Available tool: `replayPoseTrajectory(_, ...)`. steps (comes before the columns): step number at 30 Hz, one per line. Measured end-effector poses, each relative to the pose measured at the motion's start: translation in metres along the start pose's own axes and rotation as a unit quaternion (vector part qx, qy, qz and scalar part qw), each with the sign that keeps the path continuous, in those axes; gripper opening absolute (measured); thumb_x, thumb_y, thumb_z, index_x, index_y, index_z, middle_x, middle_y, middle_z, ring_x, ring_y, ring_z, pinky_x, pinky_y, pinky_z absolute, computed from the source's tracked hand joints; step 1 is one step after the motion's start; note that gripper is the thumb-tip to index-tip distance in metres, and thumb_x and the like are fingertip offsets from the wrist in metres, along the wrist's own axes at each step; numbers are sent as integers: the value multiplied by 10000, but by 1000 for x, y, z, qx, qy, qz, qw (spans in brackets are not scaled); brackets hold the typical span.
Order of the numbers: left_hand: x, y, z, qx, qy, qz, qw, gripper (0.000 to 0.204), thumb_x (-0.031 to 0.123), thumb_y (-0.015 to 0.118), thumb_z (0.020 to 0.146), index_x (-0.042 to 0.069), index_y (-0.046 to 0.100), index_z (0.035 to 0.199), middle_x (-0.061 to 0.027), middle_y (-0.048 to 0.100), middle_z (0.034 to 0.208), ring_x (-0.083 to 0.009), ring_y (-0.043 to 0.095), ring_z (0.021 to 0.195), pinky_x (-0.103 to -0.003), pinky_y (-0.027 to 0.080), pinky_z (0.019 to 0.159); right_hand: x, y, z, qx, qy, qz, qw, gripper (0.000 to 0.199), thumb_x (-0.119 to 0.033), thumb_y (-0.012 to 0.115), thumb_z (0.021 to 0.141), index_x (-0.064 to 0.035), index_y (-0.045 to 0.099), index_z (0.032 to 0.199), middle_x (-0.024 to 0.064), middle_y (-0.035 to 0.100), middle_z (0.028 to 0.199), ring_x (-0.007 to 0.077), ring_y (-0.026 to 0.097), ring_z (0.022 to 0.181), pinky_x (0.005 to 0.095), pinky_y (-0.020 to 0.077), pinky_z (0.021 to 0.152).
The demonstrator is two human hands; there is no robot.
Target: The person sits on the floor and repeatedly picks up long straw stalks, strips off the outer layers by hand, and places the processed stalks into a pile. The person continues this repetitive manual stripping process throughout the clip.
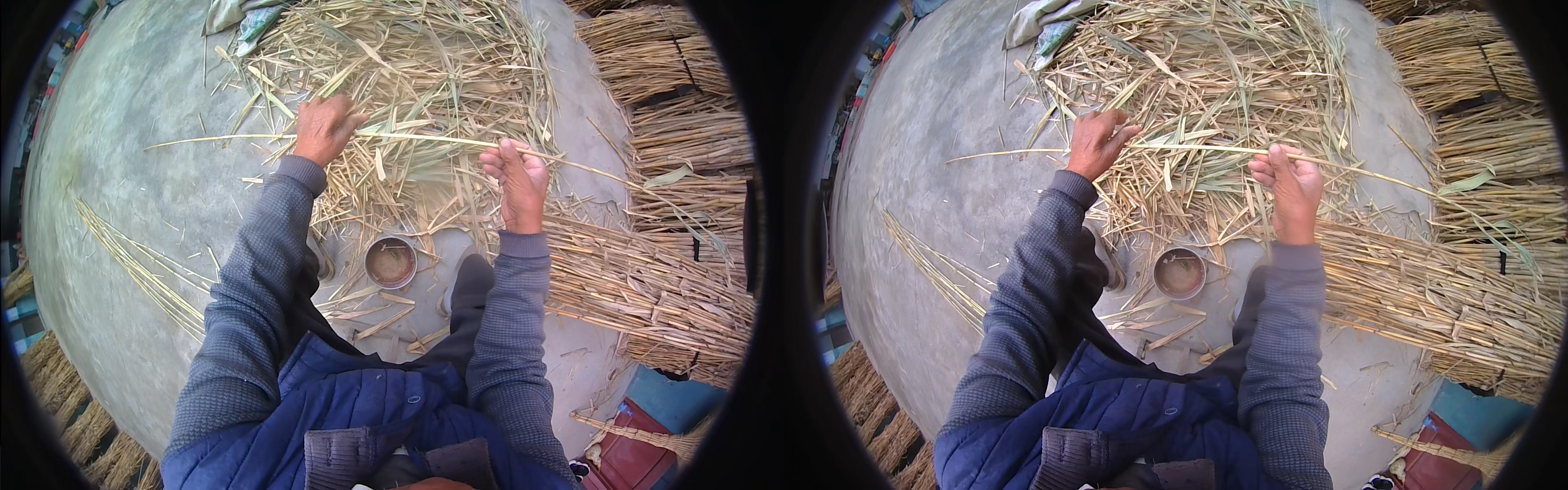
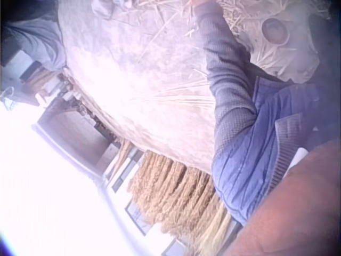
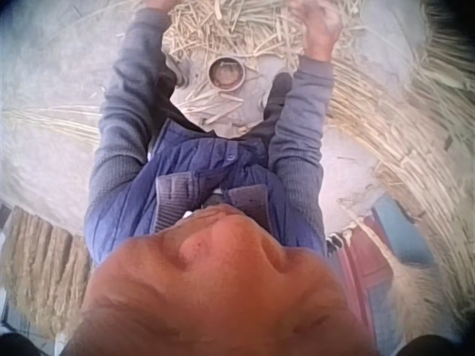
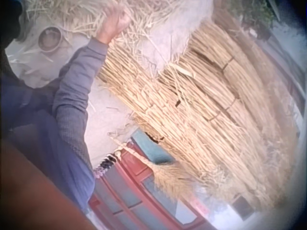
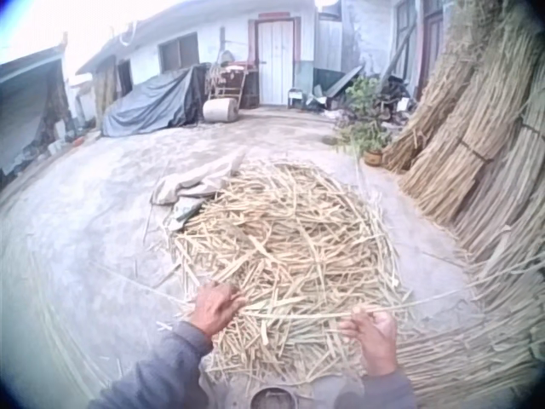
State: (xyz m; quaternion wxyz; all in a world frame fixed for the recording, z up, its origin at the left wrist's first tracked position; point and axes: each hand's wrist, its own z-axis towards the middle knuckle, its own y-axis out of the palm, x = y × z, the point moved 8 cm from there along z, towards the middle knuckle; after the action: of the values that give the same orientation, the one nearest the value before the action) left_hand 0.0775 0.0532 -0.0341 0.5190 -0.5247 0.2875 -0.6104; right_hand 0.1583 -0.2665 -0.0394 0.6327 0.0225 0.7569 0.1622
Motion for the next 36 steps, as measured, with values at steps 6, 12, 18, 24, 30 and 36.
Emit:
replayPoseTrajectory(6, 67, 1, -2, -32, 176, -106, 978, 260, 353, 739, 855, 94, 719, 873, -56, 691, 809, -264, 630, 809, -374, 438, 770, 13, 15, 2, -9, 23, 16, 1000, 341, -208, 718, 951, 59, 583, 1116, 161, 712, 912, 184, 722, 755, 241, 598, 650)
replayPoseTrajectory(12, 20, -30, -1, -90, 79, -40, 992, 199, 249, 793, 776, 123, 639, 766, -42, 665, 696, -245, 630, 693, -403, 396, 763, -8, -34, 10, 91, 27, 12, 995, 325, -219, 725, 946, 55, 582, 1048, 157, 706, 912, 189, 719, 755, 263, 607, 675)
replayPoseTrajectory(18, 57, 3, -5, -144, 36, -286, 947, 289, 308, 796, 816, 41, 714, 889, -112, 702, 753, -247, 668, 685, -368, 496, 652, 6, 16, -1, -28, 14, 21, 999, 312, -214, 713, 955, 48, 596, 1077, 146, 708, 936, 197, 732, 823, 255, 599, 703)
replayPoseTrajectory(24, 79, 30, -1, -130, -43, -410, 902, 252, 255, 776, 849, 15, 731, 914, -101, 718, 780, -191, 674, 706, -321, 523, 664, 5, 50, -12, -63, -25, 6, 998, 268, -196, 692, 967, 26, 629, 1104, 134, 720, 936, 180, 732, 840, 251, 581, 706)
replayPoseTrajectory(30, 72, 33, -1, -139, -34, -438, 887, 207, 195, 796, 864, 9, 725, 919, -29, 704, 800, -86, 629, 737, -266, 512, 670, 3, 49, -12, -64, -27, -36, 997, 276, -181, 713, 949, 10, 616, 1123, 121, 724, 955, 182, 729, 856, 271, 590, 746)
replayPoseTrajectory(36, 53, 34, 4, -126, -155, -606, 770, 163, 153, 781, 887, 16, 698, 922, -44, 736, 864, -106, 677, 784, -248, 552, 724, 11, 46, -14, -74, -36, -25, 996, 254, -169, 695, 961, 19, 600, 1103, 151, 717, 996, 196, 730, 870, 274, 596, 752)
